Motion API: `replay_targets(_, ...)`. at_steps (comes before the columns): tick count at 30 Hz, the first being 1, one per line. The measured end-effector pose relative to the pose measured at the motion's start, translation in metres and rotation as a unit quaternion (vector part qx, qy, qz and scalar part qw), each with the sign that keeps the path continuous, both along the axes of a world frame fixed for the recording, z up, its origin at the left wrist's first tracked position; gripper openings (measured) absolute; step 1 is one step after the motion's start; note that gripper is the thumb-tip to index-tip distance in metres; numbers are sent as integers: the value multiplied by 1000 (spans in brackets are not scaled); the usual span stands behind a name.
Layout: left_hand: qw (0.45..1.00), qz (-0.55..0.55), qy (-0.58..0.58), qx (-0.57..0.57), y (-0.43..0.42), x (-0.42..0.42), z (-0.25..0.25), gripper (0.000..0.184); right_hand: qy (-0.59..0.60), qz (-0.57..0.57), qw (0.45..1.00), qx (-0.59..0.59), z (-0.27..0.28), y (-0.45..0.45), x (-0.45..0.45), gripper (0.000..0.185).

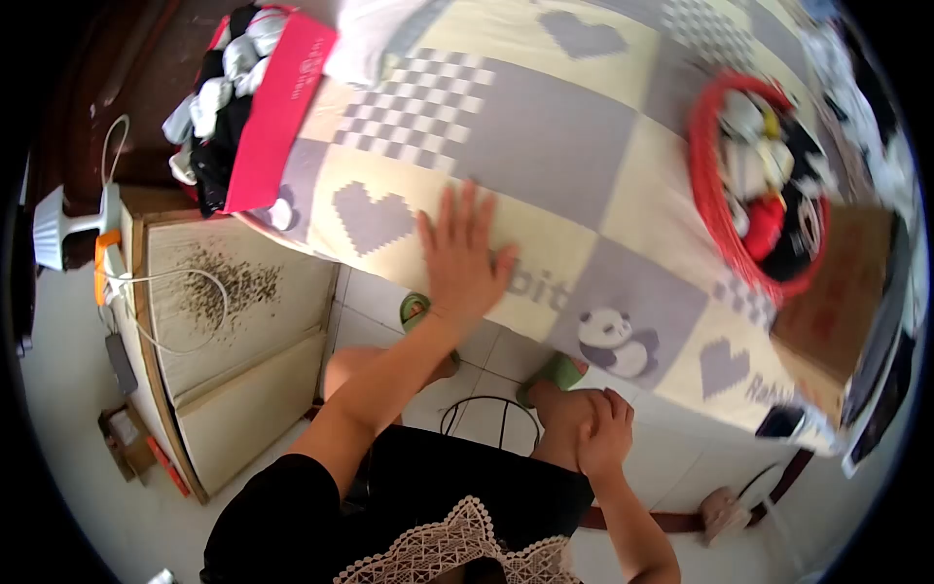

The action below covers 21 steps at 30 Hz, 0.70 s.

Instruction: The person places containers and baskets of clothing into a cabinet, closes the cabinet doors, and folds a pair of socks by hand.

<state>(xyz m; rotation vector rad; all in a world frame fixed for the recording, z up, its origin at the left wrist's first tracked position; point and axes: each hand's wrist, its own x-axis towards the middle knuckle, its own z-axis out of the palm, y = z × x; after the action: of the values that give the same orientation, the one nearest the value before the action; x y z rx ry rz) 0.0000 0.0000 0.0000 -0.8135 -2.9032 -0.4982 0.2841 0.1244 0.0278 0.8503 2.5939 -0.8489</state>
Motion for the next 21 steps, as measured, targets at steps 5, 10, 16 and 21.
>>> replay_targets(5, 998, -9, -39, 44, -8, -42, 9, 61, -21, 63, 997, 36, -27, 0, -68, 33)
replay_targets(10, 974, 10, -146, 171, -27, -21, 28, 54, -137, 129, 982, 28, -10, 0, -70, 25)
replay_targets(16, 872, 338, -187, 301, -152, 43, 82, 50, -257, 255, 928, 92, 8, -13, -52, 29)
replay_targets(21, 728, 588, -35, 350, -320, 70, 142, 35, -332, 322, 879, 122, 36, -41, -65, 34)
